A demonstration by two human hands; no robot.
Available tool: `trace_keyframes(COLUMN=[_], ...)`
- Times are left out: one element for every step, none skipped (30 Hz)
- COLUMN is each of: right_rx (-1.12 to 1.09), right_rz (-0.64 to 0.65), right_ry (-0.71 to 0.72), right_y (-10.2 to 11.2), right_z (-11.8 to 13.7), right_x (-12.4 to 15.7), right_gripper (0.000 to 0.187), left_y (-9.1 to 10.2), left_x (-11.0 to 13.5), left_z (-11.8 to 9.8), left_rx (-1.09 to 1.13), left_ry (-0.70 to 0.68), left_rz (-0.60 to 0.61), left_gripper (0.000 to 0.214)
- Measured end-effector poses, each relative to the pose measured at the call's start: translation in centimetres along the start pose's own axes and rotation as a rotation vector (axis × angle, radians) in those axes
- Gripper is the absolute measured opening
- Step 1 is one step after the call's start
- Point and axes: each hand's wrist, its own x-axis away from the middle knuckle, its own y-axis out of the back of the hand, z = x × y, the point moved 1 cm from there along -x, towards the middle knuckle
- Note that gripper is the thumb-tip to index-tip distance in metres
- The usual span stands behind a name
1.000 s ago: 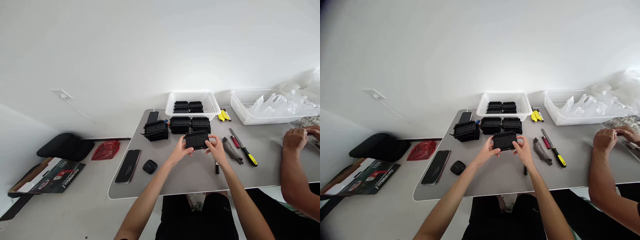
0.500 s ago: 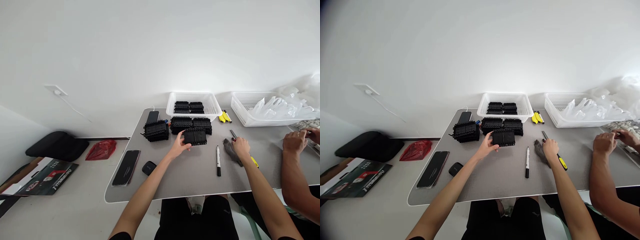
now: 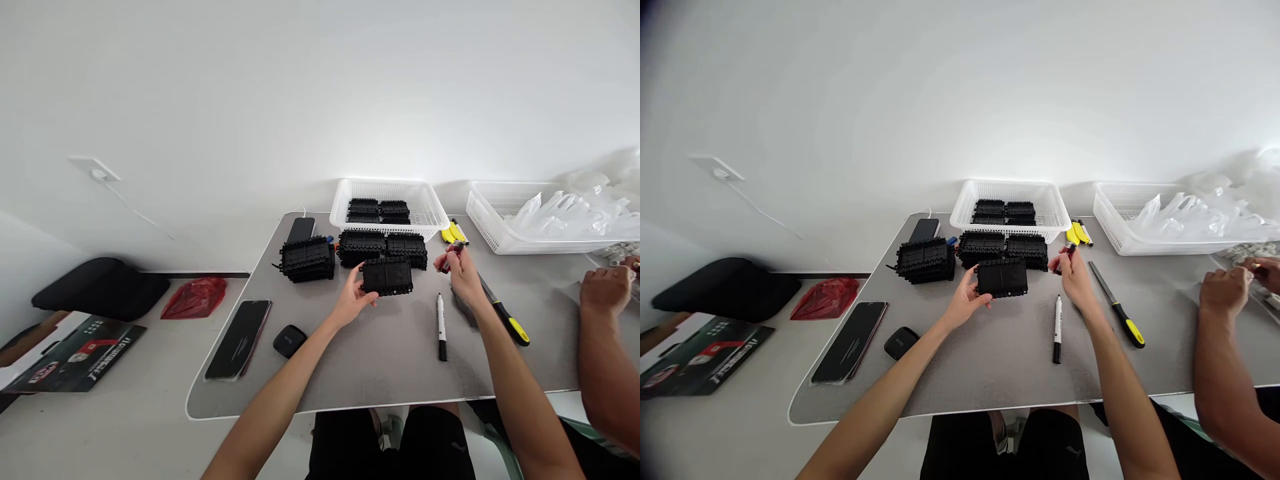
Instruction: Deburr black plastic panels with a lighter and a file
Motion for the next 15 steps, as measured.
trace_keyframes(right_rx=[-0.012, 0.014, 0.049, 0.064, 0.043, -0.016, -0.091, -0.146, -0.172, -0.167, -0.14, -0.104, -0.072, -0.051, -0.038], right_rz=[-0.006, -0.017, -0.028, -0.03, -0.015, 0.023, 0.068, 0.114, 0.148, 0.166, 0.17, 0.162, 0.145, 0.123, 0.103], right_ry=[0.007, 0.003, -0.009, -0.025, -0.044, -0.065, -0.088, -0.106, -0.116, -0.118, -0.112, -0.101, -0.087, -0.073, -0.061], right_y=[-1.1, -2.1, -3.1, -4.0, -4.8, -5.6, -6.3, -6.8, -7.2, -7.5, -7.7, -7.8, -7.8, -7.8, -7.8], right_z=[0.4, 0.6, 0.6, 0.4, 0.2, -0.2, -0.5, -0.9, -1.2, -1.4, -1.6, -1.7, -1.8, -1.8, -1.8], right_x=[-0.2, -0.2, -0.3, -0.2, -0.1, 0.0, 0.2, 0.5, 0.7, 1.0, 1.2, 1.4, 1.6, 1.7, 1.9], right_gripper=[0.023, 0.021, 0.019, 0.018, 0.017, 0.017, 0.018, 0.021, 0.024, 0.027, 0.03, 0.032, 0.032, 0.032, 0.032], left_y=[0.0, 0.0, 0.0, -0.1, -0.1, -0.2, -0.2, -0.3, -0.4, -0.4, -0.5, -0.6, -0.6, -0.6, -0.6], left_x=[0.1, 0.2, 0.2, 0.3, 0.3, 0.4, 0.4, 0.5, 0.5, 0.5, 0.5, 0.5, 0.5, 0.5, 0.5], left_z=[-0.1, -0.1, -0.2, -0.3, -0.4, -0.5, -0.5, -0.6, -0.6, -0.5, -0.5, -0.4, -0.3, -0.2, -0.2], left_rx=[-0.008, -0.014, -0.017, -0.018, -0.016, -0.014, -0.011, -0.006, -0.002, 0.001, 0.003, 0.004, 0.003, 0.002, 0.002], left_ry=[0.004, 0.005, 0.004, 0.002, 0.0, -0.001, -0.002, -0.006, -0.008, -0.009, -0.01, -0.011, -0.012, -0.017, -0.027], left_rz=[0.003, 0.0, -0.007, -0.017, -0.027, -0.035, -0.042, -0.05, -0.054, -0.057, -0.058, -0.056, -0.054, -0.056, -0.058], left_gripper=[0.093, 0.093, 0.093, 0.094, 0.094, 0.094, 0.094, 0.093, 0.093, 0.093, 0.092, 0.092, 0.092, 0.093, 0.094])
